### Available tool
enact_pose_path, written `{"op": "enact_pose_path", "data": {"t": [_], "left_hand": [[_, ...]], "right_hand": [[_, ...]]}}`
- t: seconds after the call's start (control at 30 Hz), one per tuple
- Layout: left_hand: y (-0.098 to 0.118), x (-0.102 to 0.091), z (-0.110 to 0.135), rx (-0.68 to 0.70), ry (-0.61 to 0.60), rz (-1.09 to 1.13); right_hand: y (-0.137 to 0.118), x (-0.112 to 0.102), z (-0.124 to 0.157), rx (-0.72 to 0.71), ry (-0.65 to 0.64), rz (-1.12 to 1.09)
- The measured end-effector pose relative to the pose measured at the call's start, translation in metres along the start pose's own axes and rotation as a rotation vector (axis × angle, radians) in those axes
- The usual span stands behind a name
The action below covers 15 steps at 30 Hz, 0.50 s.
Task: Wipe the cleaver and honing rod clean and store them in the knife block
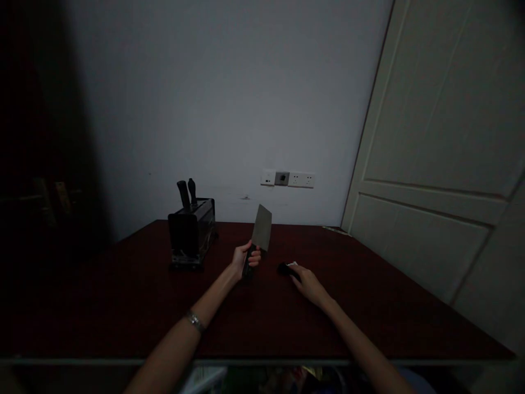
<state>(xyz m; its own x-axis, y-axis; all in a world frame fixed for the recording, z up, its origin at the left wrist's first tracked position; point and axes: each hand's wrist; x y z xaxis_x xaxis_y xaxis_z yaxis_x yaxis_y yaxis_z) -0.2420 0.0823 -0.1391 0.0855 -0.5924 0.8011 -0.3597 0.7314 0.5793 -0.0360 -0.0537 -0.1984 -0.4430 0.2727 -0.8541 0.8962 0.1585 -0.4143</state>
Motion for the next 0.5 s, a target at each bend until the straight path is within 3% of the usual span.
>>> {"op": "enact_pose_path", "data": {"t": [0.13, 0.23, 0.37, 0.5], "left_hand": [[0.008, 0.001, 0.008, 0.025, -0.1, 0.03], [0.011, 0.001, 0.011, 0.028, -0.143, 0.049], [0.008, 0.002, 0.012, -0.008, -0.207, 0.049], [0.0, 0.002, 0.012, -0.051, -0.283, 0.002]], "right_hand": [[0.007, 0.001, -0.005, -0.041, 0.075, -0.101], [0.008, -0.005, -0.02, 0.032, 0.264, -0.227], [-0.008, -0.037, -0.057, 0.12, 0.618, -0.436], [-0.045, -0.079, -0.095, 0.003, 0.853, -0.404]]}}
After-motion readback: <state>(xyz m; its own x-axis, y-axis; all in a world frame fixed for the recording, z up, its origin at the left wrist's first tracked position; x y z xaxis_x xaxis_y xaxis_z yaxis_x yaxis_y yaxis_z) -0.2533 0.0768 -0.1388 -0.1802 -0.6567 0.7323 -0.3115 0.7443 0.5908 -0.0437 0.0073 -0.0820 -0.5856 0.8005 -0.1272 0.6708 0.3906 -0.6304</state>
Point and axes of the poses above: each hand's wrist, its own z-axis away from the middle knuckle, its own x-axis out of the palm, y = z × x, and after that the axes turned 11 degrees about -y, right-handed
